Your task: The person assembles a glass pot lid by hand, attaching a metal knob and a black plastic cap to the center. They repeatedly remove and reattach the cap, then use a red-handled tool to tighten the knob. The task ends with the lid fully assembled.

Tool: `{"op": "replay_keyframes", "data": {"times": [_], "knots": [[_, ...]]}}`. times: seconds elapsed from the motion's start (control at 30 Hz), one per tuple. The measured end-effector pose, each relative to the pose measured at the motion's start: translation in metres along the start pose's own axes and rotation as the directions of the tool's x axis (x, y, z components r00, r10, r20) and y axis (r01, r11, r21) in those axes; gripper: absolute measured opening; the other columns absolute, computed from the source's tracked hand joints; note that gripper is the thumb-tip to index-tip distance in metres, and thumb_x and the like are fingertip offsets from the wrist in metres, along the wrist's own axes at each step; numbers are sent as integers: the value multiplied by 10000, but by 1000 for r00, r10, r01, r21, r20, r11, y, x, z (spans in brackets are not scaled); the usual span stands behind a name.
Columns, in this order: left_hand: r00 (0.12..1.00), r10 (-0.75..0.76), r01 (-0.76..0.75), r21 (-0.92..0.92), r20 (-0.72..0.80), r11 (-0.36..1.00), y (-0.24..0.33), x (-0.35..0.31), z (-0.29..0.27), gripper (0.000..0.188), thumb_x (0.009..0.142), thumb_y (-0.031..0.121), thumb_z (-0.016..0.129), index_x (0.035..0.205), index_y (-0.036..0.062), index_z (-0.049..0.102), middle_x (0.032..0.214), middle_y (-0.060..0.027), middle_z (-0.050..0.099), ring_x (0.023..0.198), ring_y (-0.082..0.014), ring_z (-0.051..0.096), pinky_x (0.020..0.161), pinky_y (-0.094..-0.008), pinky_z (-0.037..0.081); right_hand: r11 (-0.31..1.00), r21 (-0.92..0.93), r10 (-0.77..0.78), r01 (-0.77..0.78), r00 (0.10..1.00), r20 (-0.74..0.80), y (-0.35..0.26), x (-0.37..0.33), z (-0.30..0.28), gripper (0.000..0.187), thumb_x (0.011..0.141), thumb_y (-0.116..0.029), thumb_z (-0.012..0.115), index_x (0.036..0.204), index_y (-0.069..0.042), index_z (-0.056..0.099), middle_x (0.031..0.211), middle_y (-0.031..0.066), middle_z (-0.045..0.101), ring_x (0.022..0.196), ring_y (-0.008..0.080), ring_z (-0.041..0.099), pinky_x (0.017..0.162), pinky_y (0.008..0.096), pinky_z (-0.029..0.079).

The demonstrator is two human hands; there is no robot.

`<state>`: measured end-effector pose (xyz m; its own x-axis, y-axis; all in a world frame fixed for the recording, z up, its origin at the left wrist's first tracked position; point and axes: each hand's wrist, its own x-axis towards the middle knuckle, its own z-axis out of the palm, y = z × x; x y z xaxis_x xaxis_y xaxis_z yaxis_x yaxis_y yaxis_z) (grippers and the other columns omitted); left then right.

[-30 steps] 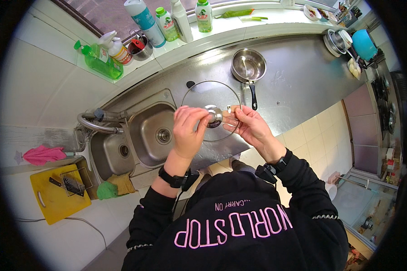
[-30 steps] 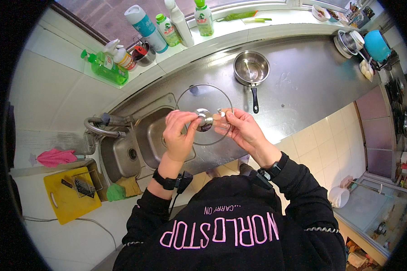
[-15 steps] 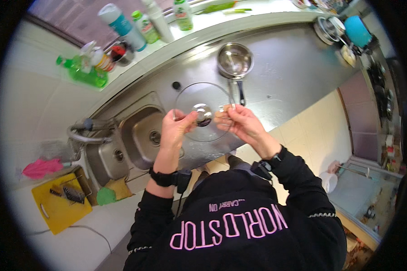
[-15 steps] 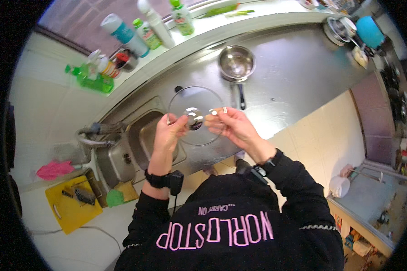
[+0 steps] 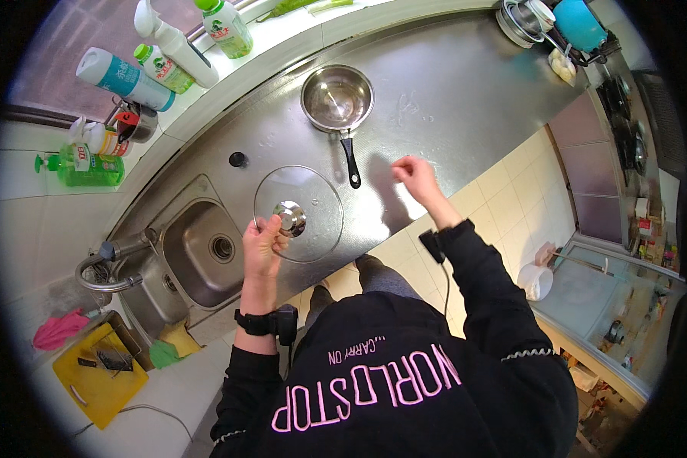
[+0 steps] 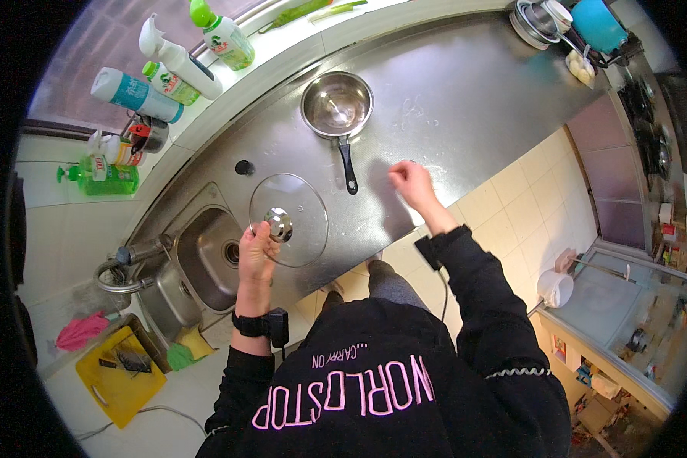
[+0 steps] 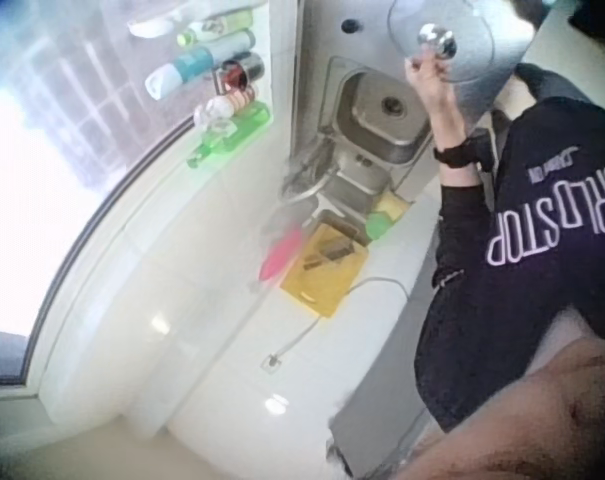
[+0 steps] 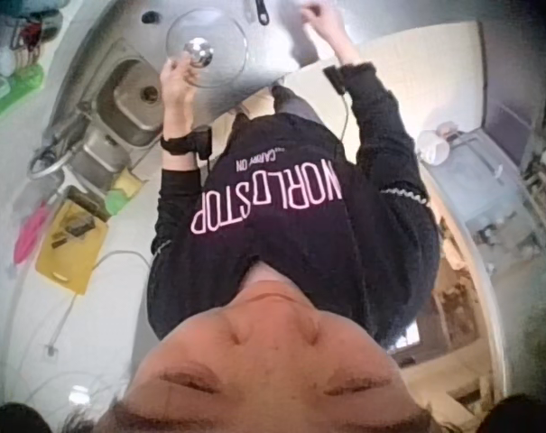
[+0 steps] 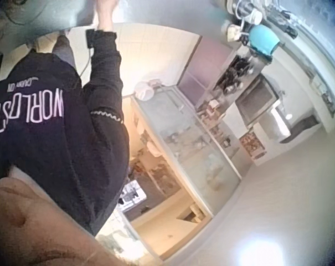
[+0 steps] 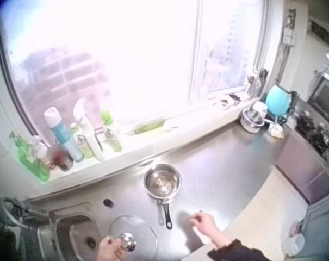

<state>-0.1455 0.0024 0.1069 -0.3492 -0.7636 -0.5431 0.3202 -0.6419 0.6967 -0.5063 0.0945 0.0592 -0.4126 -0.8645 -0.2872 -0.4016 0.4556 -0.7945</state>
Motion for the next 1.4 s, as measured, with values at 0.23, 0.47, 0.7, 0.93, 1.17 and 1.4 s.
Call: {"op": "replay_keyframes", "data": {"times": [0.23, 0.47, 0.7, 0.93, 1.17, 1.4], "knots": [[985, 99, -86, 96, -140, 992, 3, 0, 11, 412, 857, 110, 837, 811, 128, 428, 768, -84, 647, 551, -116, 533, 474, -241, 364, 884, -431, 62, -182, 958, -278, 101, 56, 7, 255, 882, -262, 688, 1037, -59, 694, 969, 207, 725, 924, 413, 693, 810, 507, 547], [957, 183, -145, 174, -225, 974, 2, -8, 15, 462, 798, 106, 890, 838, 122, 430, 723, -78, 650, 541, -116, 573, 477, -237, 403, 868, -468, 56, -167, 968, -244, 113, 71, 18, 200, 866, -184, 714, 989, -38, 655, 968, 211, 710, 946, 431, 674, 815, 523, 533], [920, 253, -186, 234, -300, 954, 5, -24, 12, 485, 772, 143, 915, 832, 116, 434, 710, -60, 638, 538, -110, 574, 477, -239, 418, 903, -418, -25, -99, 959, -283, 85, 60, 16, 103, 867, -104, 672, 925, -24, 645, 886, 184, 713, 810, 374, 697, 735, 464, 550], [915, 253, -180, 243, -313, 953, 16, -35, 4, 553, 732, 191, 951, 820, 105, 412, 690, -8, 533, 536, -100, 550, 458, -243, 439, 896, 61, -442, 439, 895, 51, -96, -26, 25, 150, 890, -24, 654, 1038, -32, 679, 834, 87, 667, 690, 152, 604, 661, 277, 504], [886, 383, -256, 416, -260, 873, 34, -53, -2, 588, 714, 265, 966, 765, 120, 399, 685, 20, 475, 536, -77, 514, 434, -249, 452, 822, 120, -557, 556, 830, -29, -199, -42, 58, 150, 962, -44, 630, 1056, -52, 747, 834, 104, 633, 690, 192, 585, 652, 285, 469], [908, 351, -229, 433, -229, 872, 49, -71, -29, 627, 684, 407, 967, 730, 126, 408, 629, -1, 515, 462, -82, 507, 387, -248, 420, 866, 387, -442, 318, 847, 294, -216, -40, 78, 169, 996, -64, 611, 1082, -27, 751, 817, -46, 615, 753, 48, 511, 686, 227, 443]]}}
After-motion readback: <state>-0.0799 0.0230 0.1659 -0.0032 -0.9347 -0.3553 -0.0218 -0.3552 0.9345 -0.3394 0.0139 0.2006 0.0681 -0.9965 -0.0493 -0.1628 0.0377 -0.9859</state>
